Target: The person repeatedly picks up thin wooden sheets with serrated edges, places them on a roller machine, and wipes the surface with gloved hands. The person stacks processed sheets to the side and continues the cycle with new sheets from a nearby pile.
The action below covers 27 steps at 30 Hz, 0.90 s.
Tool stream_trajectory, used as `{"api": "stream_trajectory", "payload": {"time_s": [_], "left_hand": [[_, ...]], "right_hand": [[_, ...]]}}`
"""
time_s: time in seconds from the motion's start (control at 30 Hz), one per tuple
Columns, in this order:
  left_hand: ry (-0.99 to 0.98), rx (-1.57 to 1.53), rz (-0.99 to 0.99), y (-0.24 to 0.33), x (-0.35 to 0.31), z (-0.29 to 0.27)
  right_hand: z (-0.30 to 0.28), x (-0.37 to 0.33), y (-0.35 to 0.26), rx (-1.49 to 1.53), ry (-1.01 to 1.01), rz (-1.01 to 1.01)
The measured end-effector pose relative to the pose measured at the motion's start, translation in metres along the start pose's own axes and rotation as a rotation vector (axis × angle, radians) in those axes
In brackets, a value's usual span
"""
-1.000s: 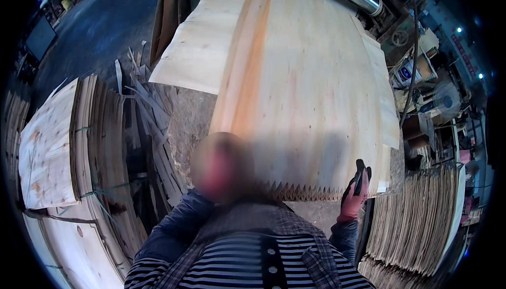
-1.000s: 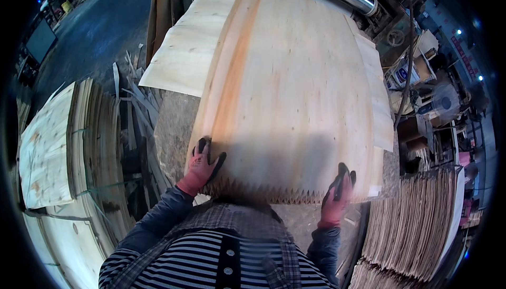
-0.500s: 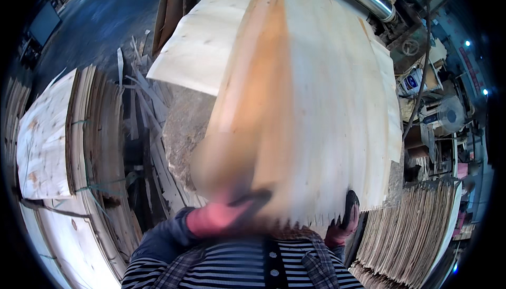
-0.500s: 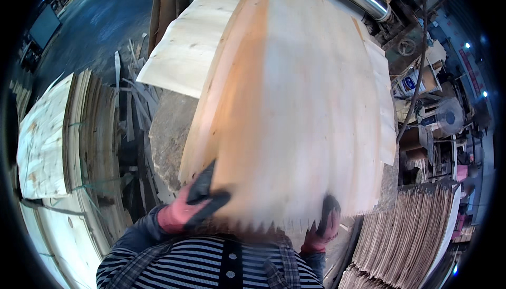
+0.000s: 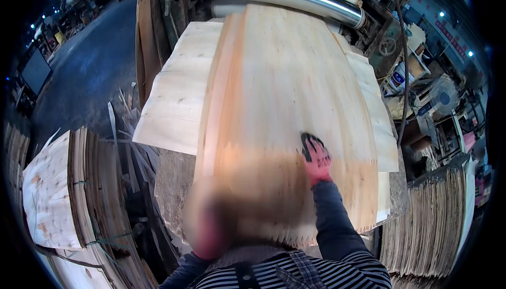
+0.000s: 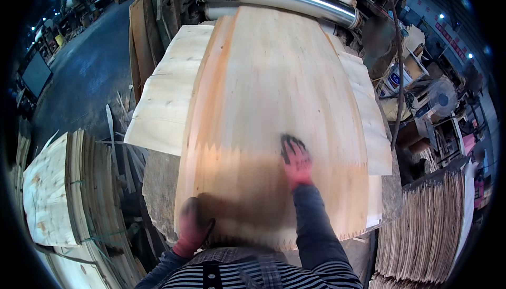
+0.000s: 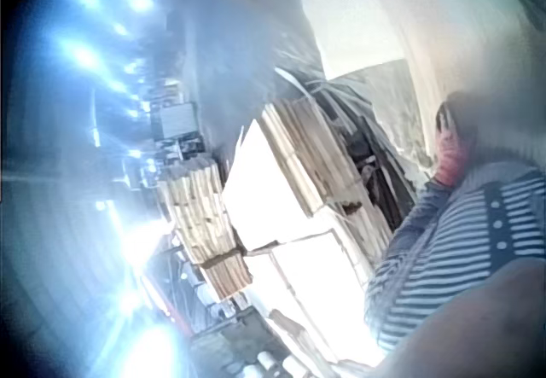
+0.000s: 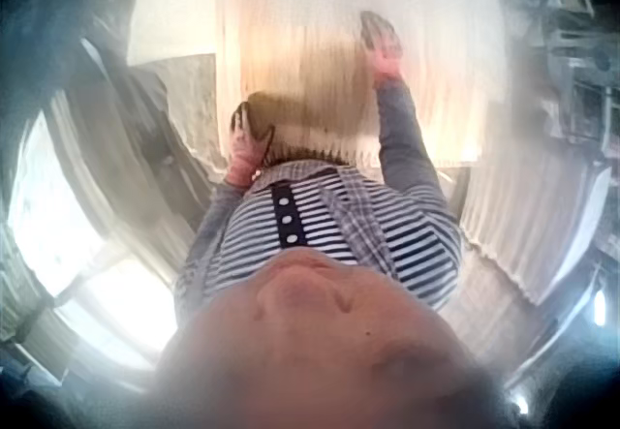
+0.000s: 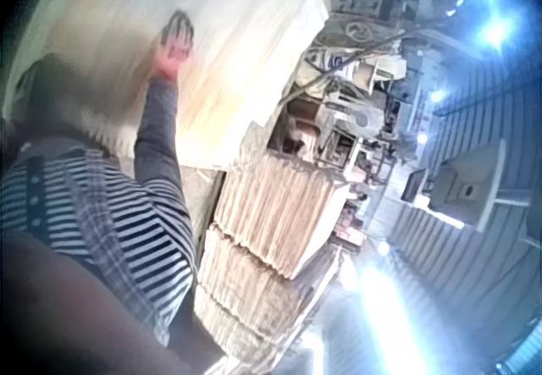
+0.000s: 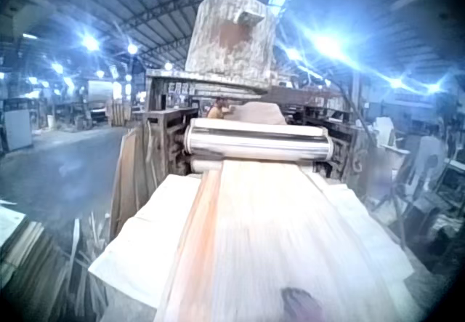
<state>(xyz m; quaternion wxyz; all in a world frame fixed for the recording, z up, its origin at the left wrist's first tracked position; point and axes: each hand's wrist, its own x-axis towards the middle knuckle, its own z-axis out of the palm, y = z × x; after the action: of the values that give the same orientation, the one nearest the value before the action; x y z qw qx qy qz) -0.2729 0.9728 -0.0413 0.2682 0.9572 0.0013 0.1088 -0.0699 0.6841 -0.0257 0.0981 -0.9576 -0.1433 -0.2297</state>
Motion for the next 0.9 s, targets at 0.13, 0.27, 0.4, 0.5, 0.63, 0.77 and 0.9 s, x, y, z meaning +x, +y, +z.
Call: {"api": "stream_trajectory", "payload": {"time_s": [0.13, 0.27, 0.4, 0.5, 0.63, 0.77, 0.9], "left_hand": [[-0.098, -0.024, -0.073, -0.009, 0.009, 0.012], [0.015, -0.128, -0.057, -0.014, 0.012, 0.003], [-0.05, -0.662, -0.261, -0.035, 0.023, 0.008], [-0.055, -0.46, -0.209, -0.05, 0.021, 0.01], [-0.269, -1.025, -0.344, 0.009, 0.042, -0.036], [-0.529, -1.03, -0.399, 0.033, 0.055, -0.048], [-0.467, -1.179, -0.262, 0.076, 0.045, -0.105]], "right_hand": [[0.033, 0.077, 0.027, -0.027, 0.06, 0.086], [0.034, 0.087, -0.022, -0.116, 0.086, 0.101], [-0.019, 0.001, -0.047, 0.092, -0.077, 0.016], [-0.049, -0.084, -0.046, 0.086, -0.208, 0.07], [-0.091, -0.175, -0.055, 0.165, -0.35, 0.072], [-0.106, -0.24, -0.064, 0.1, -0.503, 0.068], [-0.126, -0.273, -0.044, 0.113, -0.124, 0.203]]}}
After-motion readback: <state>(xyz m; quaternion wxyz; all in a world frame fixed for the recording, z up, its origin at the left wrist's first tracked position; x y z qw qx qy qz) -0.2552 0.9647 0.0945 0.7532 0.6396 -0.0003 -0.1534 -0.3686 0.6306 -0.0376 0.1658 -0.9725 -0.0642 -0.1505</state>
